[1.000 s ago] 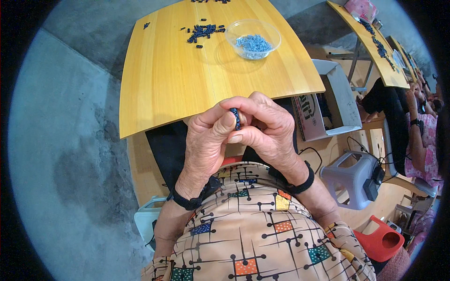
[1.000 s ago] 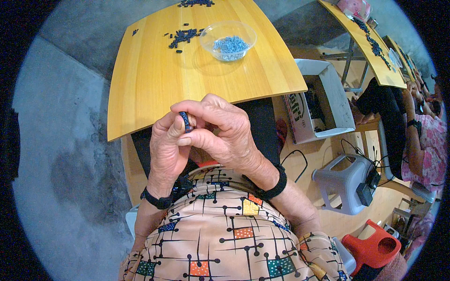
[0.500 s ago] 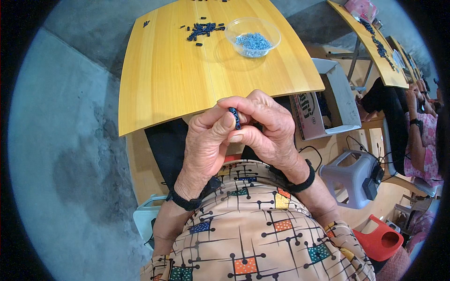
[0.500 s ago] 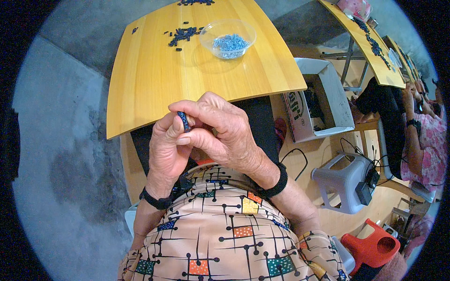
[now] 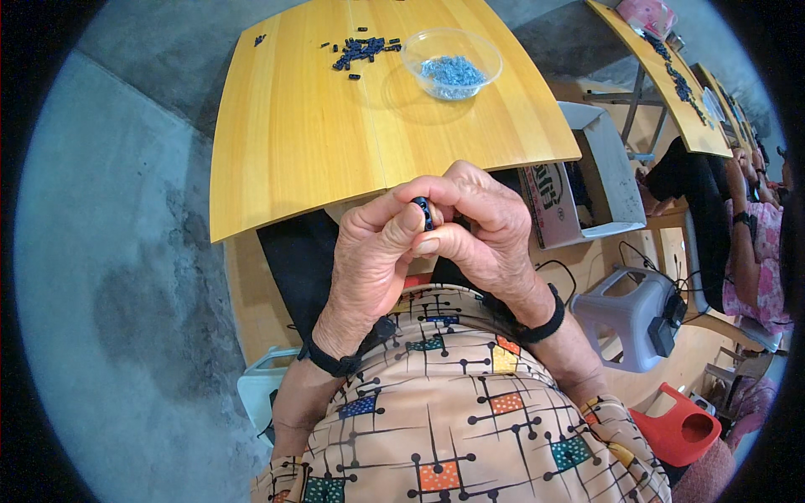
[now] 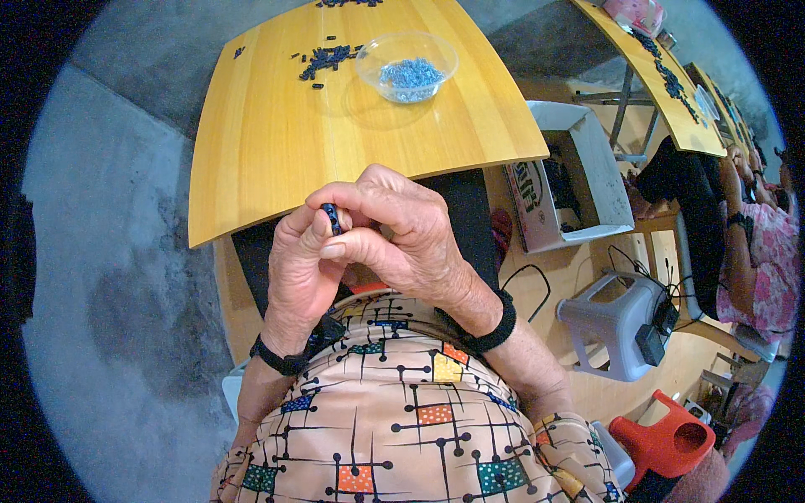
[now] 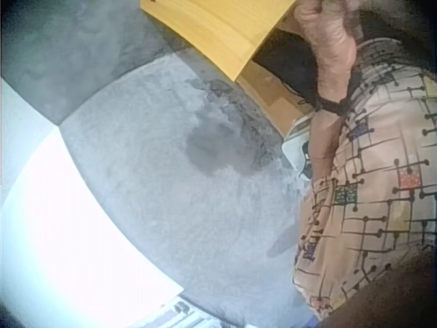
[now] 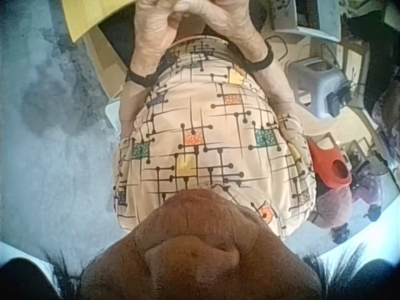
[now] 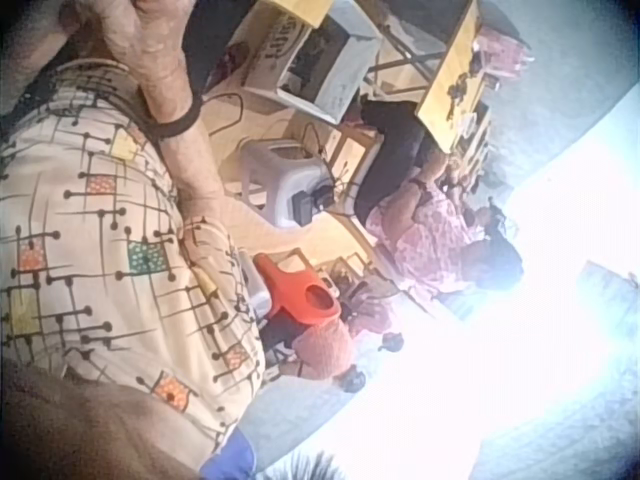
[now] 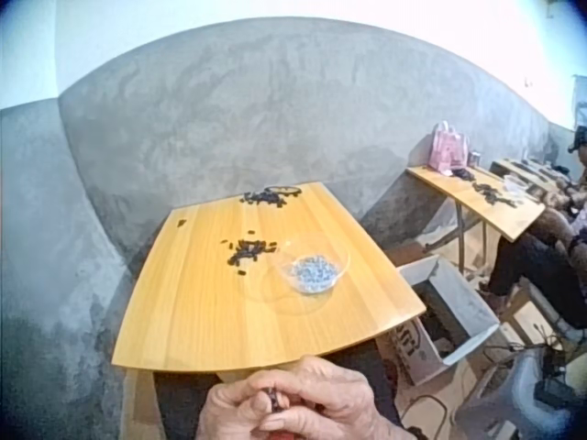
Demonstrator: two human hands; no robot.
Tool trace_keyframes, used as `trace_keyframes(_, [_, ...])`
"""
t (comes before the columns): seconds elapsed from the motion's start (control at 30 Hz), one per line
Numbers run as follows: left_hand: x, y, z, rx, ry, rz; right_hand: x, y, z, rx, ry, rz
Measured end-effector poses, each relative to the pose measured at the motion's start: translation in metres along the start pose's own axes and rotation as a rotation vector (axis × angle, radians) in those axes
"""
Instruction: Manually assembling small blue plastic components into black housings.
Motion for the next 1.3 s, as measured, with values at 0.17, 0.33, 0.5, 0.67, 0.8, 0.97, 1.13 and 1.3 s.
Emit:
trace_keyframes(0.17, [0.002,0.001,0.000,0.015,-0.016,0.020,0.002,0.001,0.003,-0.003,0.001,0.021])
trace_keyframes(0.33, [0.002,0.000,0.000,-0.001,-0.019,0.006,-0.001,0.001,0.002,-0.041,0.038,0.024])
trace_keyframes(0.5, [0.003,0.002,0.000,-0.018,-0.026,0.021,-0.004,-0.001,0.002,-0.054,0.030,0.020])
trace_keyframes(0.67, [0.003,0.002,0.001,-0.066,-0.003,0.014,-0.004,-0.001,0.001,-0.038,0.016,0.037])
trace_keyframes(0.8, [0.001,0.002,0.002,-0.060,0.002,0.002,-0.004,-0.004,-0.001,-0.042,0.011,-0.076])
trace_keyframes(0.97, [0.000,0.002,0.002,-0.084,0.005,0.009,-0.003,-0.006,-0.004,-0.119,0.061,-0.107])
trace_keyframes(1.13, [-0.003,0.004,0.000,-0.088,0.018,-0.022,-0.005,-0.006,-0.006,-0.139,0.061,-0.125])
trace_keyframes(1.3, [-0.004,0.005,-0.001,-0.090,-0.032,0.006,-0.009,-0.007,-0.009,-0.148,0.091,-0.135])
Point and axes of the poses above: each hand's wrist, its own y-axis away from the middle knuckle, its own z-axis out of the palm, x = y × z, the point moved 4 cm from there along -y, towards the middle knuckle, and after that the axes turned 8 degrees about -x, right-handed, at the moved point
